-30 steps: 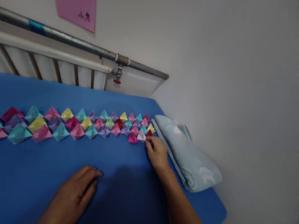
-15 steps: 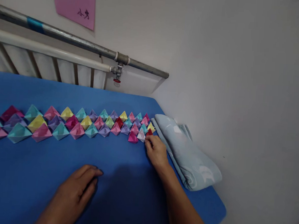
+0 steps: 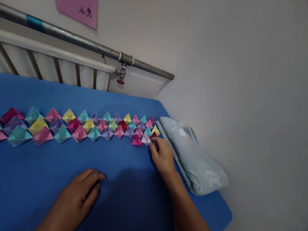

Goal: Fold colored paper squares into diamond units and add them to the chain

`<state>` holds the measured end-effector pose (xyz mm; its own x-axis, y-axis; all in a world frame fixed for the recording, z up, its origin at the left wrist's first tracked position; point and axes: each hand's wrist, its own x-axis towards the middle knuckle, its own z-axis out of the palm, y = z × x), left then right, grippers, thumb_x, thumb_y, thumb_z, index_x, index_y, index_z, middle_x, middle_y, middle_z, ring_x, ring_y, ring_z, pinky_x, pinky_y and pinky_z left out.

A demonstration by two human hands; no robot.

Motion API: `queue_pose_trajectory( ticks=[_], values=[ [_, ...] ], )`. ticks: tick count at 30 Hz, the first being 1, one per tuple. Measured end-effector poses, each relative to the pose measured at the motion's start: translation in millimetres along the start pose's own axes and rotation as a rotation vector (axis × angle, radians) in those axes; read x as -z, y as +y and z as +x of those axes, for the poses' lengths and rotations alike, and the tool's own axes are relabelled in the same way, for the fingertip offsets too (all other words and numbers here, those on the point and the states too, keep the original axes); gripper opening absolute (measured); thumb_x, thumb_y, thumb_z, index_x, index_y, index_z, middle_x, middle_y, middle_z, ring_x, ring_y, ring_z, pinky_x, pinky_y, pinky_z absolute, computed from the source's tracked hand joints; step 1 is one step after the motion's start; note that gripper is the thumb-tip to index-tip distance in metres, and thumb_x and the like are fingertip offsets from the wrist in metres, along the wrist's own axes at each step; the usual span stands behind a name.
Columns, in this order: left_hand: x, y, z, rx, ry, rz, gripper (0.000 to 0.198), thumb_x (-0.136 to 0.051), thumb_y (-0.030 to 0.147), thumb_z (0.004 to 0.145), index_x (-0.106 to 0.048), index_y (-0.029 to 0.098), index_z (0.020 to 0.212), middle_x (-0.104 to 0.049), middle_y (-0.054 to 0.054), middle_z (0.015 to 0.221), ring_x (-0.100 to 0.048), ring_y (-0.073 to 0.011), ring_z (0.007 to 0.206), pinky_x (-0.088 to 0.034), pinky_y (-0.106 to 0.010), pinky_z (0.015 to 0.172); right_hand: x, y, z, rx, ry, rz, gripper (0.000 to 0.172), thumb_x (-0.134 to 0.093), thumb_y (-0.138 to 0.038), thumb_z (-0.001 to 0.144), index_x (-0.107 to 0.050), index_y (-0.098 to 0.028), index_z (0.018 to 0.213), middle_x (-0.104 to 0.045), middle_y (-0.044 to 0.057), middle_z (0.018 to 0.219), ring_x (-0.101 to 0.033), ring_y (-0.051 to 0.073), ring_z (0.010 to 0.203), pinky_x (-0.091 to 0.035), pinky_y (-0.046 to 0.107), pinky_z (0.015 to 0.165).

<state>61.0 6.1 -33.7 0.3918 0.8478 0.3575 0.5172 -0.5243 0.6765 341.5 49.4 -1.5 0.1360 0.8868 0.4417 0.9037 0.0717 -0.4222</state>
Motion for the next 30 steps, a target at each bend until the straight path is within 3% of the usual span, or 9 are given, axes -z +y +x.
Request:
queue_pose_trajectory(
  ticks=[5, 10, 12, 18, 26, 30],
  values=[
    [-0.8, -1.4, -1.0, 0.003, 0.002, 0.002, 0.02, -0.046, 0.03, 0.087, -0.064, 0.027, 0.094, -0.068, 0.0, 0.088, -0.068, -0.0141, 0.079, -0.056, -0.022, 0.069, 7.4, -14.2, -5.1, 0.006, 0.031, 0.117, 0.016, -0.047, -0.026, 0.085, -0.061, -0.02, 0.08, -0.059, 0.001, 0.071, -0.053, 0.014, 0.061, -0.042, 0.024, 0.061],
    [-1.0, -2.2, -1.3, -0.01, -0.001, -0.005, 0.019, -0.047, 0.029, 0.087, -0.064, 0.027, 0.096, -0.069, 0.001, 0.088, -0.068, -0.0136, 0.079, -0.056, -0.02, 0.069, 0.4, -38.6, -19.8, 0.123, -0.295, 0.189, 0.013, -0.05, -0.015, 0.081, -0.061, -0.02, 0.076, -0.06, -0.002, 0.069, -0.054, 0.011, 0.06, -0.04, 0.022, 0.059],
    [-0.8, -1.8, -0.9, -0.022, 0.01, -0.003, 0.019, -0.047, 0.028, 0.087, -0.064, 0.027, 0.095, -0.069, 0.002, 0.087, -0.068, -0.0133, 0.079, -0.056, -0.02, 0.069, -7.2, -45.3, -25.0, 0.179, -0.365, 0.171, 0.014, -0.05, -0.014, 0.081, -0.062, -0.02, 0.08, -0.061, -0.001, 0.072, -0.056, 0.012, 0.064, -0.042, 0.022, 0.062],
    [-1.3, -2.1, -0.4, -0.021, 0.005, 0.006, 0.019, -0.046, 0.027, 0.087, -0.063, 0.026, 0.096, -0.069, 0.0, 0.088, -0.069, -0.0138, 0.08, -0.056, -0.02, 0.069, -25.3, -49.6, -28.3, 0.192, -0.349, 0.065, 0.013, -0.053, -0.018, 0.085, -0.065, -0.02, 0.091, -0.066, 0.002, 0.083, -0.061, 0.014, 0.073, -0.045, 0.024, 0.066],
    [-2.9, -2.0, -2.2, -0.033, 0.032, 0.001, 0.019, -0.046, 0.025, 0.086, -0.062, 0.027, 0.096, -0.069, 0.002, 0.087, -0.069, -0.0125, 0.079, -0.056, -0.019, 0.069, -29.1, -65.3, -19.9, 0.057, -0.478, -0.174, 0.034, -0.046, -0.029, 0.091, -0.057, -0.019, 0.122, -0.066, 0.009, 0.114, -0.064, 0.021, 0.098, -0.048, 0.031, 0.081],
    [-3.3, -2.3, -2.1, -0.03, 0.031, -0.015, 0.018, -0.047, 0.025, 0.086, -0.063, 0.027, 0.095, -0.068, 0.002, 0.085, -0.068, -0.0125, 0.076, -0.056, -0.019, 0.067, -28.6, -72.3, -14.2, 0.013, -0.525, -0.245, 0.036, -0.042, -0.03, 0.094, -0.054, -0.019, 0.126, -0.065, 0.009, 0.117, -0.064, 0.021, 0.101, -0.048, 0.03, 0.083]
  ],
)
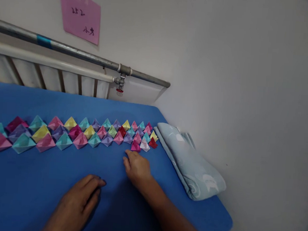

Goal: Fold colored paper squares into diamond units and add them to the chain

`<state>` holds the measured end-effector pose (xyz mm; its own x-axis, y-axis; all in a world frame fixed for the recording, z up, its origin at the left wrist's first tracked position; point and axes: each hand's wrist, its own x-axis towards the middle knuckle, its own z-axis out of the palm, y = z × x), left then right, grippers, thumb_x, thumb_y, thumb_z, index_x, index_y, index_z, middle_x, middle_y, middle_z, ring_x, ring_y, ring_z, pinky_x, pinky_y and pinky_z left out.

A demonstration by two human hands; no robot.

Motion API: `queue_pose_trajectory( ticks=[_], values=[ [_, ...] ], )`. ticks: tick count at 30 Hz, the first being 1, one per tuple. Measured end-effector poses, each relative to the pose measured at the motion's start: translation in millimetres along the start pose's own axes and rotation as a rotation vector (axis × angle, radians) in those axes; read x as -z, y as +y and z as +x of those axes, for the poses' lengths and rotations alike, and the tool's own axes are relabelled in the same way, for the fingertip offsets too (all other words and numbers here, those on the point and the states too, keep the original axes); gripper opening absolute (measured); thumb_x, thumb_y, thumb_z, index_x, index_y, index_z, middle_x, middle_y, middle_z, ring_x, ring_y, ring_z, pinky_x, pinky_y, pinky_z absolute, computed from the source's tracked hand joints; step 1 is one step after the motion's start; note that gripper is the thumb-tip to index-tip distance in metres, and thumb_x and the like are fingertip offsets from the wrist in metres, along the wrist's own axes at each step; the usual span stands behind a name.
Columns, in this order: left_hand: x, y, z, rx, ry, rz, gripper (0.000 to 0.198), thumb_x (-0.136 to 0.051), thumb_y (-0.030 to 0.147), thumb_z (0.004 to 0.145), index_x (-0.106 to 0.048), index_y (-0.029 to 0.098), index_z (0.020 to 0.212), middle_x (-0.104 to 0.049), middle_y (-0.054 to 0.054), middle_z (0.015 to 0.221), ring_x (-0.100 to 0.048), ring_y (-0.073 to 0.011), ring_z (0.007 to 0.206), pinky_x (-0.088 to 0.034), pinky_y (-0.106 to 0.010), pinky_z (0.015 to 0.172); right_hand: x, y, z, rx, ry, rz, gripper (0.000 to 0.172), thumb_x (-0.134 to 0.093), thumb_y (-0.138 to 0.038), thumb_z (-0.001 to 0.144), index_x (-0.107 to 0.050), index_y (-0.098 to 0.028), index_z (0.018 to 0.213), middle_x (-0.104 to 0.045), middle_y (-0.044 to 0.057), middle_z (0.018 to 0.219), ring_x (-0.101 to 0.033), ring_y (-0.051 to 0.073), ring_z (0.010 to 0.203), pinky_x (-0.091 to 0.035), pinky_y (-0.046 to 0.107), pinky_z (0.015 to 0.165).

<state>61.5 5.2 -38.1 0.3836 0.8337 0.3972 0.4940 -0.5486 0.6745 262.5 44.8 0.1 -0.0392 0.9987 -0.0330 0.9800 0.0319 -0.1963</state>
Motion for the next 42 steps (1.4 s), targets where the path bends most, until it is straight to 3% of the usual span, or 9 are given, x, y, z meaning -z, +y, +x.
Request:
queue_pose_trajectory(
  ticks=[26, 33, 35, 38, 40, 42],
  values=[
    [0.6, 2.9, 0.7, 0.023, -0.043, 0.003, 0.017, -0.046, 0.026, 0.087, -0.062, 0.028, 0.095, -0.067, 0.002, 0.084, -0.067, -0.0126, 0.076, -0.055, -0.02, 0.067, 5.5, 7.0, 10.8, -0.061, 0.026, -0.022, 0.036, -0.043, -0.033, 0.093, -0.056, -0.021, 0.125, -0.068, 0.008, 0.115, -0.064, 0.022, 0.103, -0.047, 0.03, 0.082],
    [-6.5, -4.9, -0.2, 0.054, -0.071, -0.071, 0.018, -0.045, 0.023, 0.087, -0.06, 0.028, 0.096, -0.064, 0.001, 0.086, -0.065, -0.0145, 0.078, -0.053, -0.025, 0.069, -8.9, 7.6, 2.6, 0.161, 0.102, -0.058, 0.034, -0.043, -0.031, 0.093, -0.059, -0.023, 0.122, -0.07, 0.004, 0.11, -0.067, 0.018, 0.096, -0.051, 0.026, 0.082],
    [-9.6, -4.0, -0.2, 0.08, -0.055, -0.077, 0.019, -0.044, 0.019, 0.085, -0.06, 0.027, 0.094, -0.063, -0.001, 0.084, -0.063, -0.0163, 0.077, -0.052, -0.028, 0.068, -13.8, 8.9, 0.5, 0.254, 0.185, -0.056, 0.033, -0.042, -0.029, 0.093, -0.061, -0.024, 0.119, -0.071, 0.002, 0.107, -0.068, 0.017, 0.093, -0.053, 0.025, 0.081],
    [-11.6, 3.1, 1.8, 0.086, -0.024, -0.063, 0.024, -0.044, 0.01, 0.078, -0.06, 0.024, 0.087, -0.063, -0.004, 0.079, -0.061, -0.0195, 0.075, -0.052, -0.032, 0.068, -20.9, 15.0, -0.7, 0.35, 0.257, 0.035, 0.037, -0.035, -0.027, 0.093, -0.066, -0.023, 0.112, -0.071, 0.008, 0.107, -0.068, 0.021, 0.094, -0.055, 0.031, 0.081],
    [-11.4, 4.5, 6.4, 0.064, -0.058, 0.0, 0.027, -0.045, 0.006, 0.073, -0.062, 0.021, 0.087, -0.065, -0.008, 0.084, -0.061, -0.0208, 0.079, -0.052, -0.033, 0.07, -30.1, 22.6, 5.4, 0.41, 0.407, 0.033, 0.037, -0.034, -0.031, 0.092, -0.069, -0.026, 0.105, -0.073, 0.007, 0.099, -0.07, 0.022, 0.086, -0.057, 0.032, 0.075],
    [-9.5, 1.3, 11.8, 0.086, -0.079, 0.094, 0.026, -0.05, 0.007, 0.07, -0.064, 0.021, 0.087, -0.066, -0.006, 0.084, -0.062, -0.0197, 0.082, -0.053, -0.031, 0.074, -42.9, 30.1, 16.3, 0.431, 0.424, 0.013, 0.036, -0.037, -0.037, 0.09, -0.07, -0.029, 0.102, -0.074, 0.005, 0.098, -0.071, 0.021, 0.081, -0.057, 0.03, 0.067]
  ],
)
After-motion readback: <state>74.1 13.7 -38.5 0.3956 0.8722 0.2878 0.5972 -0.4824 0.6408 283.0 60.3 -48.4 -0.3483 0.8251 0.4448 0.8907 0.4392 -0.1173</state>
